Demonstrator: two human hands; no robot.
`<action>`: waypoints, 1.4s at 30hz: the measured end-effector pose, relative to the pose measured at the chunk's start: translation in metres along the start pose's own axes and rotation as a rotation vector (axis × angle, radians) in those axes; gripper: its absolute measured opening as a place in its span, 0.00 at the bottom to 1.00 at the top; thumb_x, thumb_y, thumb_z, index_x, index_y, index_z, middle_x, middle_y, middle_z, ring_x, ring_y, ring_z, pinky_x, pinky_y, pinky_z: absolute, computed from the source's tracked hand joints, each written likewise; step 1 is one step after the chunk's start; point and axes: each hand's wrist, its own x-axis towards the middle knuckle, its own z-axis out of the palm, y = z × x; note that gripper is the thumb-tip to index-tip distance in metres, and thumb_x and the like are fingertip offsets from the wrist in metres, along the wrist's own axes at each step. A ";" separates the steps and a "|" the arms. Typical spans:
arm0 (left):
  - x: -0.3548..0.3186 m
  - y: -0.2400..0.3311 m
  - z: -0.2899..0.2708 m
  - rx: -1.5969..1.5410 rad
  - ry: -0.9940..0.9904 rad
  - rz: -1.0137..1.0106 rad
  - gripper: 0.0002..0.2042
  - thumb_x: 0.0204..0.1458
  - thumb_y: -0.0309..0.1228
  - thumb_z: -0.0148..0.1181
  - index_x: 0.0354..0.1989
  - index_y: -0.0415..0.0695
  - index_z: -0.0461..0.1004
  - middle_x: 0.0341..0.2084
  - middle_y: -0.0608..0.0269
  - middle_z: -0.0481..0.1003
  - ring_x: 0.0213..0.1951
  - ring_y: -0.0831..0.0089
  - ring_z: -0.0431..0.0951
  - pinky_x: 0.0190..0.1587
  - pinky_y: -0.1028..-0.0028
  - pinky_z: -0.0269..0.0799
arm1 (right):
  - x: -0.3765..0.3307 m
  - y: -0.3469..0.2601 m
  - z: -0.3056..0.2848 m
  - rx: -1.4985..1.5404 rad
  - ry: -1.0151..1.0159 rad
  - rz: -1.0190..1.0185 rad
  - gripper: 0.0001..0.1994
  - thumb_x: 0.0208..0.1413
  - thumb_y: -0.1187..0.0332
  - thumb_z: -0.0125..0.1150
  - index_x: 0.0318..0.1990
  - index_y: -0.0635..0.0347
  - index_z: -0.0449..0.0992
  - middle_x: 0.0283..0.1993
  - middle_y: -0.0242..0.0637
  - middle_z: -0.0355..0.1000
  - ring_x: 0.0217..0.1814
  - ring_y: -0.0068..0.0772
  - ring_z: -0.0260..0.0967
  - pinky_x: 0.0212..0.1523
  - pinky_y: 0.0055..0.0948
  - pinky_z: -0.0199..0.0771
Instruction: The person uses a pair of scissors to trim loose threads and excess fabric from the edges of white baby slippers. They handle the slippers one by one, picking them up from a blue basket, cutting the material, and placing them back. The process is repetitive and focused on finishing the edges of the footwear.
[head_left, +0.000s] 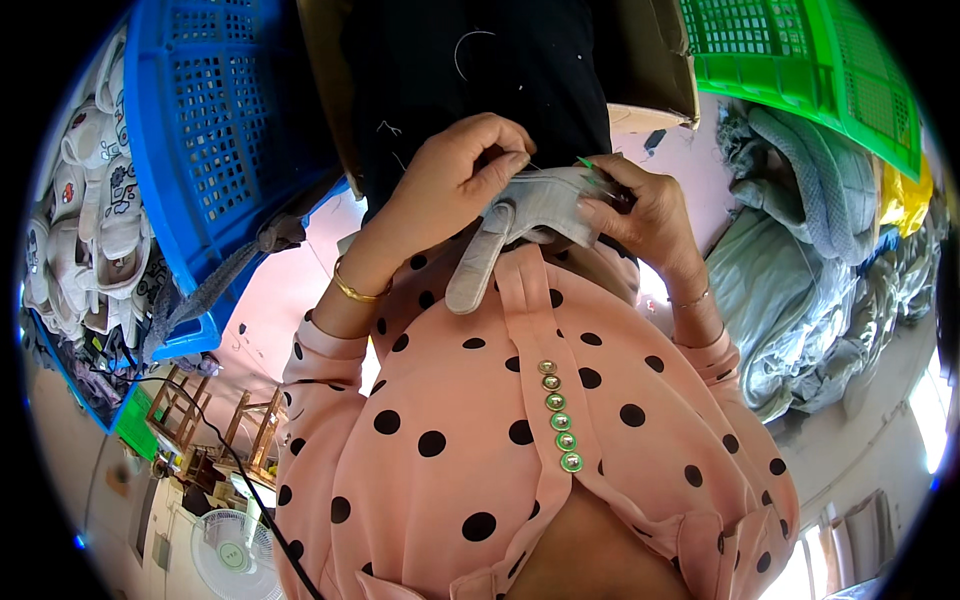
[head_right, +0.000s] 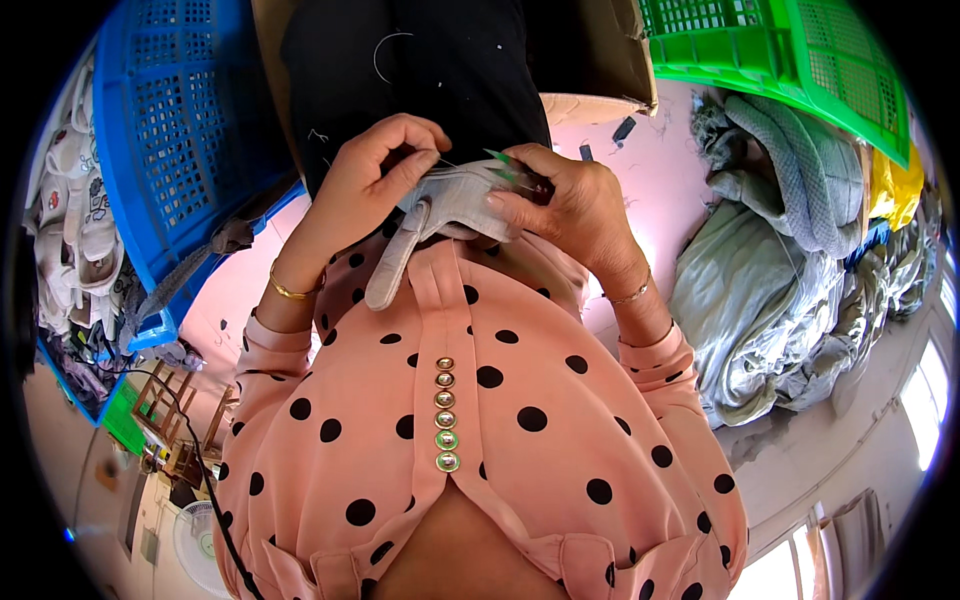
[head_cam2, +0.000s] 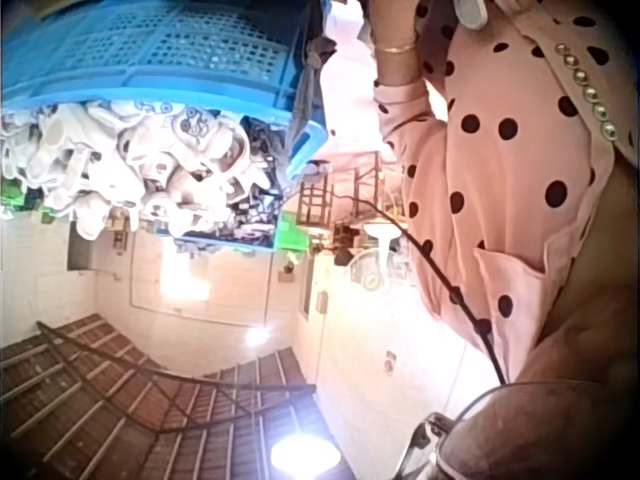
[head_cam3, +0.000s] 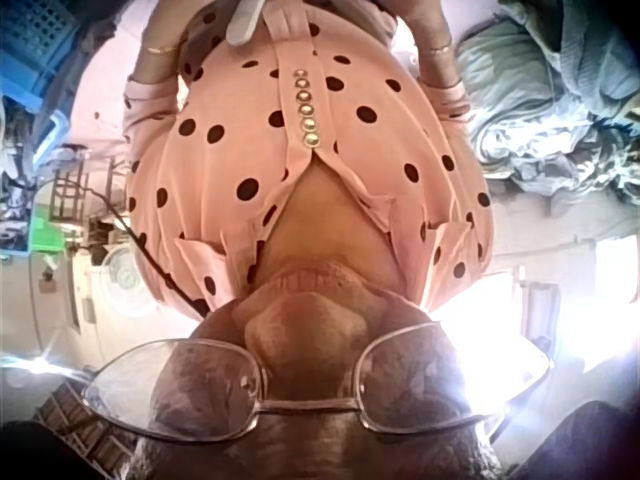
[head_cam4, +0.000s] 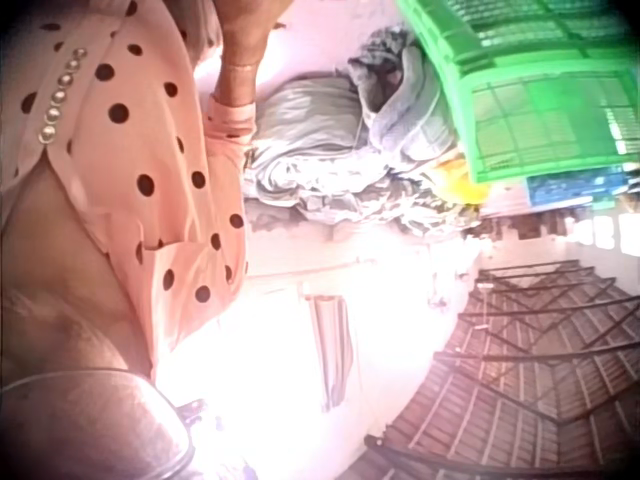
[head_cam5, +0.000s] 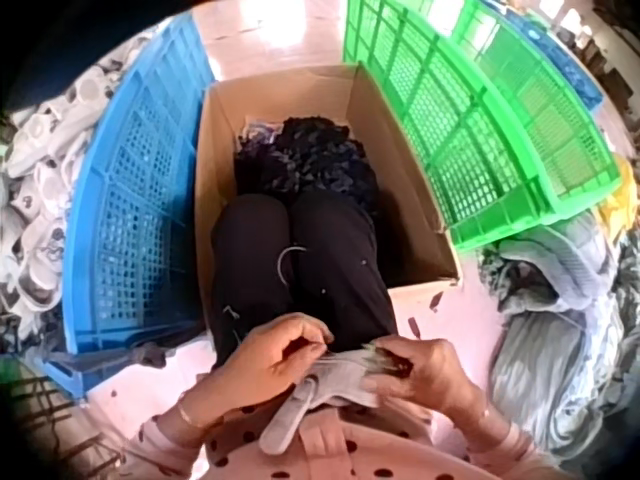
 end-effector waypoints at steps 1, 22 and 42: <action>-0.001 0.001 0.001 -0.199 -0.006 -0.081 0.06 0.63 0.30 0.52 0.35 0.41 0.72 0.31 0.64 0.76 0.30 0.78 0.70 0.34 0.79 0.68 | 0.001 0.004 0.003 0.053 -0.002 -0.002 0.23 0.45 0.58 0.74 0.46 0.59 0.77 0.30 0.41 0.78 0.28 0.38 0.77 0.33 0.27 0.77; -0.002 0.004 -0.003 0.115 -0.018 0.107 0.13 0.50 0.23 0.65 0.46 0.45 0.77 0.28 0.70 0.68 0.34 0.76 0.67 0.43 0.77 0.66 | 0.010 0.015 0.008 0.250 -0.094 -0.008 0.24 0.46 0.60 0.74 0.50 0.61 0.77 0.37 0.39 0.79 0.35 0.28 0.77 0.42 0.24 0.77; 0.002 -0.006 0.010 -0.289 -0.095 -0.110 0.04 0.61 0.26 0.55 0.37 0.41 0.66 0.32 0.64 0.72 0.36 0.78 0.71 0.43 0.78 0.69 | 0.012 0.011 0.007 0.251 -0.128 -0.003 0.24 0.46 0.57 0.74 0.48 0.60 0.77 0.36 0.39 0.79 0.36 0.32 0.78 0.41 0.25 0.77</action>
